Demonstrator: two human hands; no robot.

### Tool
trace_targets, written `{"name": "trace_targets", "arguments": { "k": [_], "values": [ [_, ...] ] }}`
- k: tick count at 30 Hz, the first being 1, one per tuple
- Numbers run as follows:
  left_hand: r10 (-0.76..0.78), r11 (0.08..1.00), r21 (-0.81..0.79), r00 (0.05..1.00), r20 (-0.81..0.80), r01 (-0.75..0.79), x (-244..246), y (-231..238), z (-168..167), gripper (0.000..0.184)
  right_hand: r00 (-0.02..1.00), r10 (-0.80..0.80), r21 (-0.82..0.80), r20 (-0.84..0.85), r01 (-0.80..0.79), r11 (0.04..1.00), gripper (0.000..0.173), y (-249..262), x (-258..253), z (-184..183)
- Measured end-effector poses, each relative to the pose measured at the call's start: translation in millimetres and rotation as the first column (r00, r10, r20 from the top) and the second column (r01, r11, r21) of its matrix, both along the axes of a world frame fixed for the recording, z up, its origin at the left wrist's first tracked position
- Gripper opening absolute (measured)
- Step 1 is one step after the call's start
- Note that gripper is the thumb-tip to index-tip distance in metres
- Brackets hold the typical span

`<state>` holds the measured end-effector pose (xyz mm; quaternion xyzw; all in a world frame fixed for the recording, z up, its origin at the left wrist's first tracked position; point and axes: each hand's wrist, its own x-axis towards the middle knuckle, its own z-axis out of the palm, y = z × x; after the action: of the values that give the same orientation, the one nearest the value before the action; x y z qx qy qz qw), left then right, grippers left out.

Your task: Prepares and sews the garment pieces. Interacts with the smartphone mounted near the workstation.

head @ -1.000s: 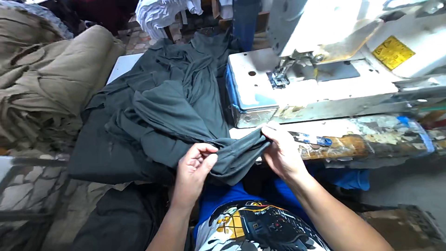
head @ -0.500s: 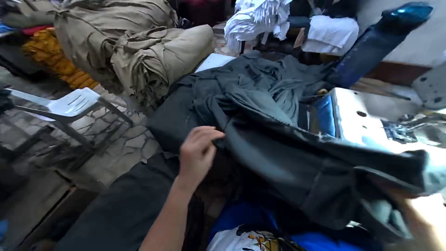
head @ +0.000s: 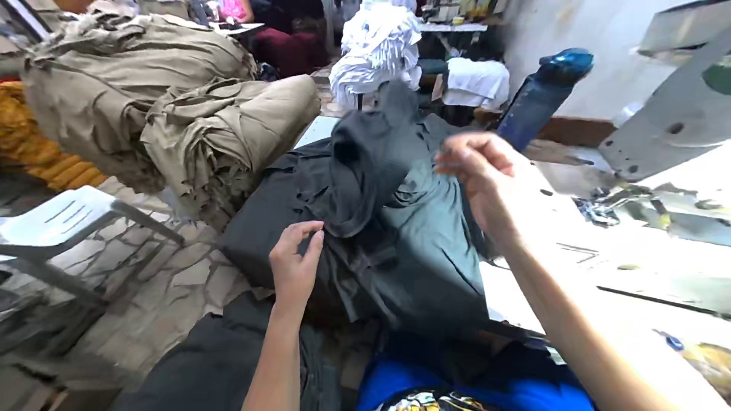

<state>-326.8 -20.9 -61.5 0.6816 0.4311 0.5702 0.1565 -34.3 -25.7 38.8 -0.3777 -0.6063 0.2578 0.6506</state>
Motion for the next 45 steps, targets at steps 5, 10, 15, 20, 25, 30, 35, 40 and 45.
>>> {"name": "trace_targets", "arguments": {
  "k": [5,10,15,20,25,30,35,40,45],
  "values": [
    [0.041,0.998,-0.036,0.999,-0.022,-0.042,-2,8,15,0.018,0.996,-0.059,-0.139,0.073,0.068,0.988,0.014,-4,-2,-44],
    [0.097,0.976,-0.183,0.986,-0.133,-0.121,6,88,61,0.031,0.876,-0.237,0.192,0.420,0.169,0.967,0.020,43,-48,-25],
    [-0.072,0.759,-0.603,0.891,-0.449,-0.243,67,169,60,0.059,0.515,-0.012,-0.246,0.857,0.428,0.870,0.033,104,-93,-16],
    [-0.030,0.796,-0.528,0.852,-0.522,-0.295,80,168,50,0.039,0.878,-0.052,-0.395,0.476,0.266,0.879,0.023,93,-49,-36],
    [-0.074,0.958,-0.286,0.963,-0.260,-0.003,37,155,95,0.022,0.868,0.040,-0.405,-0.494,-0.271,0.873,0.017,41,-2,-13],
    [-0.568,0.778,-0.193,0.800,0.192,0.598,32,84,173,0.026,0.995,-0.089,-0.158,0.037,0.093,0.983,0.055,-25,26,-5],
    [-0.601,0.797,-0.062,0.799,0.015,0.600,97,38,190,0.014,0.776,-0.433,0.293,0.459,0.327,0.898,0.022,-81,43,-32],
    [-0.660,0.742,-0.113,0.750,0.047,0.661,172,-1,180,0.013,0.991,-0.086,-0.236,-0.100,0.061,0.970,0.030,-145,68,-50],
    [-0.636,0.771,-0.163,0.753,-0.168,0.615,234,-5,163,0.009,0.916,-0.135,-0.266,-0.377,0.033,0.963,0.028,-171,99,-81]
  ]
}}
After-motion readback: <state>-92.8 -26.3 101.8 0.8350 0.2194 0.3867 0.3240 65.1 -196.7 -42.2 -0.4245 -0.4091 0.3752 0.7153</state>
